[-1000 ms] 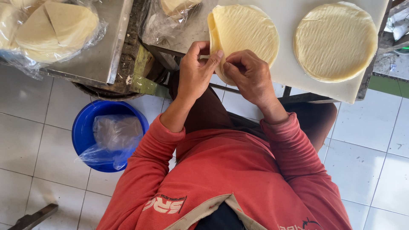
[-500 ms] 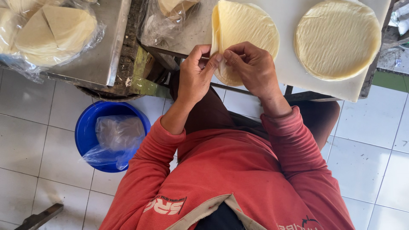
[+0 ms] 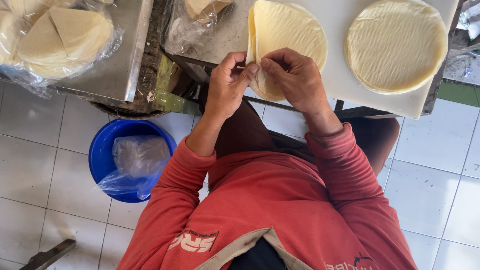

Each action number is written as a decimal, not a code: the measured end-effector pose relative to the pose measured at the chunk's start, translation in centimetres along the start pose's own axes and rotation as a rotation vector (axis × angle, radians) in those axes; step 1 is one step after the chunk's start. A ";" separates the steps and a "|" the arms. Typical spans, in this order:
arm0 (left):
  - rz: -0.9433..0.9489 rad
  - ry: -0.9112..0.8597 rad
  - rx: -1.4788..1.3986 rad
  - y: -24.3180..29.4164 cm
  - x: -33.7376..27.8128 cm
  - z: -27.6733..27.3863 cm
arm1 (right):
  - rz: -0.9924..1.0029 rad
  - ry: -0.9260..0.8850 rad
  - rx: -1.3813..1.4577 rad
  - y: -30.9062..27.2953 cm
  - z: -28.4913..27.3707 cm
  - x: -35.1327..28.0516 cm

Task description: The person separates thin dough wrappers by hand from a stack on a workspace, placing them into new piles.

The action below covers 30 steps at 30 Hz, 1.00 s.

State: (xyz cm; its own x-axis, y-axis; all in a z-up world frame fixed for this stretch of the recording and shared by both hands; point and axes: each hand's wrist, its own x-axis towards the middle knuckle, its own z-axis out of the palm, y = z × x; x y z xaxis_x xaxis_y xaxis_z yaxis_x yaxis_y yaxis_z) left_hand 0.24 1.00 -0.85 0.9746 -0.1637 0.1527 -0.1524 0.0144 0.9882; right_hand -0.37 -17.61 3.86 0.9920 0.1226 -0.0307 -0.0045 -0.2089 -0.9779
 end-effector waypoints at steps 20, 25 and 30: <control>-0.054 0.050 -0.171 -0.4 0.6 0.3 | -0.245 0.137 -0.169 1.6 1.7 -0.1; -0.244 0.081 -0.352 -0.3 0.9 0.4 | -0.221 0.042 0.008 0.9 1.0 -0.3; -0.393 0.042 -0.531 0.3 1.2 -0.2 | -0.173 -0.001 0.159 0.8 0.7 -0.3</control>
State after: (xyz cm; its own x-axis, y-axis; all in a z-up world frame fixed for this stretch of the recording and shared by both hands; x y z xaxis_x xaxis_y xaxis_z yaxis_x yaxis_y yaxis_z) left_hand 1.37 1.01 -0.38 0.9485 -0.2174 -0.2303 0.3066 0.4481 0.8398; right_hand -0.77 -17.18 2.91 0.9797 0.1438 0.1399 0.1455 -0.0288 -0.9889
